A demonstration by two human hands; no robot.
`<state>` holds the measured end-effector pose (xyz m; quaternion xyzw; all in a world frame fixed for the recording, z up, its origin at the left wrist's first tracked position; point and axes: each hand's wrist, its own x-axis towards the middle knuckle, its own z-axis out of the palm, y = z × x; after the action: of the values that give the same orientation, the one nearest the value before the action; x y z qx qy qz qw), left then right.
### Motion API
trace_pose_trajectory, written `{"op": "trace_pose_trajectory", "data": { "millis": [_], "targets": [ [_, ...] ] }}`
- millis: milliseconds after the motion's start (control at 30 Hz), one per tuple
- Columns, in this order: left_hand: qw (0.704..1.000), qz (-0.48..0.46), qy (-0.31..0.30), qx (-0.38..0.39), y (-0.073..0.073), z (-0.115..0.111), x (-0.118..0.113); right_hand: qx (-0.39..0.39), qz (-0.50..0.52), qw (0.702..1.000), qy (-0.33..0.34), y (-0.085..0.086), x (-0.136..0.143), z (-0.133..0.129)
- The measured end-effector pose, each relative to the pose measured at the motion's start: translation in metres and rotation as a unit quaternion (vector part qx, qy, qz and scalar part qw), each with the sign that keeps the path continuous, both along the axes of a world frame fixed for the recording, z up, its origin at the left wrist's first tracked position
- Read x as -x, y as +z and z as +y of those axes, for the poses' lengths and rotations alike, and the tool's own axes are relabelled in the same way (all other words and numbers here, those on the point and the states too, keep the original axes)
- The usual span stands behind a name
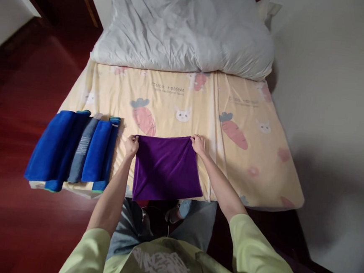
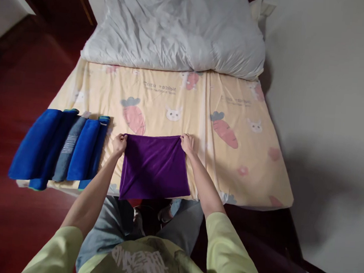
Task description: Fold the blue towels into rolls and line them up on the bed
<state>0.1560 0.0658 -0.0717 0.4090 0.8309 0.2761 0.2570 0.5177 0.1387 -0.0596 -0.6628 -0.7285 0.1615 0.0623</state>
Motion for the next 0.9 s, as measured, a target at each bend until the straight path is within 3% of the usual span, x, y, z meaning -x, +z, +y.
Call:
{"op": "trace_pose_trajectory", "data": {
  "millis": [333, 600, 700, 800, 900],
  "targets": [
    [0.999, 0.054, 0.006, 0.003, 0.004, 0.006, -0.009, -0.011, -0.009, 0.998, -0.056, -0.015, 0.012, 0.001],
    [0.988, 0.148, -0.041, -0.002, 0.009, 0.008, -0.025, -0.07, 0.049, 0.987, -0.134, -0.033, 0.021, -0.01],
    [0.983, 0.154, -0.087, 0.058, 0.015, 0.009, -0.015, -0.034, 0.068, 0.988, -0.135, -0.032, 0.017, -0.002],
    [0.972, 0.083, -0.153, 0.156, 0.021, 0.014, 0.004, 0.011, 0.071, 0.99, -0.12, -0.03, 0.012, 0.003],
    [0.97, 0.027, -0.177, 0.162, 0.024, 0.017, 0.018, 0.001, 0.066, 0.992, -0.106, -0.028, 0.007, 0.002]
  ]
}}
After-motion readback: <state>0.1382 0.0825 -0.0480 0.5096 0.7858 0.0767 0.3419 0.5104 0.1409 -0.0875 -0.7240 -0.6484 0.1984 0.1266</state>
